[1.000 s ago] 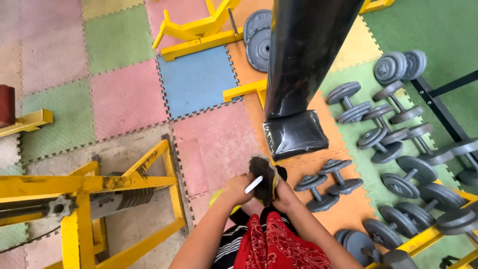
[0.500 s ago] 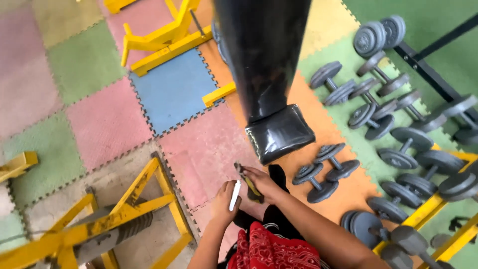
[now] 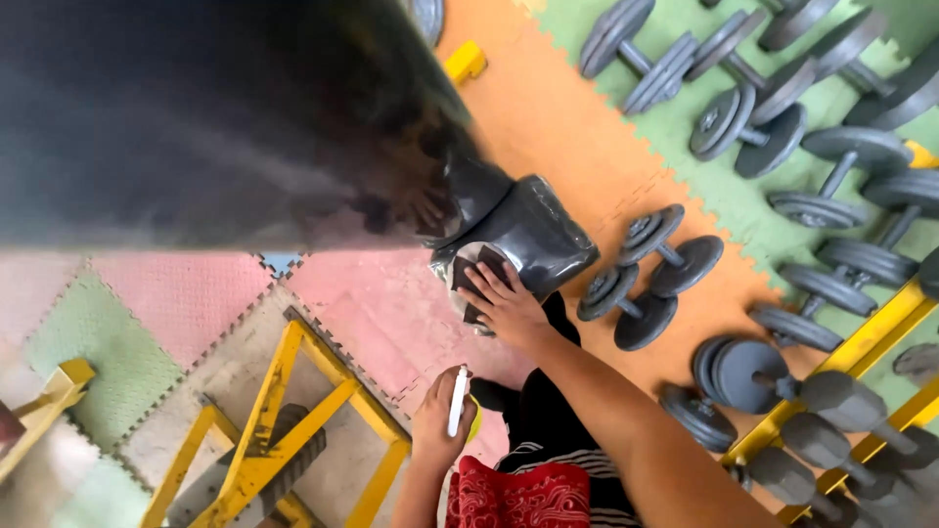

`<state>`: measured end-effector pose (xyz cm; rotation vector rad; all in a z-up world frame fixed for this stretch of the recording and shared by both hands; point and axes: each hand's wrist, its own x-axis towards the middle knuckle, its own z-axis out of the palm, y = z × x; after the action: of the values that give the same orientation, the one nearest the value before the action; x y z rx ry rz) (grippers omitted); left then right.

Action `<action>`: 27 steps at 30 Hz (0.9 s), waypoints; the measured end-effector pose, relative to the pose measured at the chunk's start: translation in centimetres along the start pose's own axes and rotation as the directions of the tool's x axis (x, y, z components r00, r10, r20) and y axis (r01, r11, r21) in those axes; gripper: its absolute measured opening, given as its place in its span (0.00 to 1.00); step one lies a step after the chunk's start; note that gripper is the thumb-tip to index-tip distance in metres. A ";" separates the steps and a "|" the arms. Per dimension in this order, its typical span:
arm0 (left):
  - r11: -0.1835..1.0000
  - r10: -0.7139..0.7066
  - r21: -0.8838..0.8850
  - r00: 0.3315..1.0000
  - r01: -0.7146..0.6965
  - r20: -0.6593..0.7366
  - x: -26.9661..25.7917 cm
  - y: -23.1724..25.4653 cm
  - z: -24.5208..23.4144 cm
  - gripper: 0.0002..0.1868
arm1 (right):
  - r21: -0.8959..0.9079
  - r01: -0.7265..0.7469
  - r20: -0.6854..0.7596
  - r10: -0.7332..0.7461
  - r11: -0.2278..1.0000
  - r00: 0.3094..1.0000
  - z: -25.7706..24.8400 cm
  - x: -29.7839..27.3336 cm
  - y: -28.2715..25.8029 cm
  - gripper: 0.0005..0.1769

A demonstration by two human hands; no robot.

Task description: Cleaning and wiping down various gym machines and benches with a cloth and spray bottle.

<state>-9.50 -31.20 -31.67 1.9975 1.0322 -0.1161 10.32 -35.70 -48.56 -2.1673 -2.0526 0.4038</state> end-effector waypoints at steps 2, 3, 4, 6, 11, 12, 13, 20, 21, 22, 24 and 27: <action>1.000 0.007 -0.005 0.999 -0.007 0.048 2.5 1.2 -0.5 0.25 | 0.039 -0.031 -0.008 0.032 0.999 0.999 0.0 0.7 1.7 0.40; 1.000 0.012 -0.020 0.998 -0.011 0.065 3.3 1.9 -0.4 0.26 | 0.063 -0.036 -0.025 0.037 0.997 0.999 -0.1 0.8 2.5 0.41; 1.000 0.003 -0.015 0.997 -0.002 0.077 3.8 2.2 -0.4 0.26 | 0.076 -0.041 -0.017 0.043 0.996 0.999 -0.5 0.6 3.3 0.41; 0.999 0.049 -0.027 0.993 -0.046 0.108 5.6 2.8 -0.7 0.27 | 0.109 -0.248 -0.068 0.256 0.963 0.964 -1.7 1.5 5.5 0.42; 0.991 0.134 -0.017 0.981 -0.133 0.137 8.1 3.7 -1.5 0.28 | 0.114 -0.463 0.014 0.464 0.879 0.886 -1.5 4.7 11.1 0.41; 0.991 0.133 -0.008 0.981 -0.133 0.144 8.3 3.7 -1.7 0.29 | 0.122 -0.513 0.036 0.513 0.850 0.858 -1.6 5.4 12.0 0.41; 0.992 0.128 -0.009 0.982 -0.128 0.139 8.2 3.3 -1.8 0.29 | 0.122 -0.507 0.037 0.506 0.853 0.862 -0.7 5.6 13.1 0.41; 0.993 0.112 -0.051 0.987 -0.107 0.111 6.6 0.6 -2.7 0.26 | 0.386 -0.870 0.453 0.758 0.307 0.469 4.7 4.2 17.3 0.41; 0.992 0.116 -0.071 0.987 -0.109 0.108 6.4 0.3 -2.8 0.26 | 0.356 -0.890 0.474 0.766 0.285 0.434 3.5 3.4 16.8 0.39; 0.990 0.126 -0.077 0.986 -0.118 0.105 6.4 -0.3 -2.8 0.26 | 0.354 -0.890 0.464 0.773 0.286 0.433 3.6 2.7 15.9 0.39; 0.985 0.163 -0.084 0.979 -0.154 0.119 5.7 -1.3 -2.9 0.27 | 0.339 -0.760 0.078 0.789 0.554 0.610 3.4 1.1 13.7 0.40; 0.975 0.215 -0.085 0.967 -0.205 0.135 3.8 -3.2 -3.5 0.26 | 0.290 -0.720 -0.085 0.766 0.631 0.637 2.3 -0.2 9.8 0.41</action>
<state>-10.26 -25.33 -33.22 1.9898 0.7195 -0.1054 19.10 -36.74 -53.47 -2.6711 -0.8344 0.4392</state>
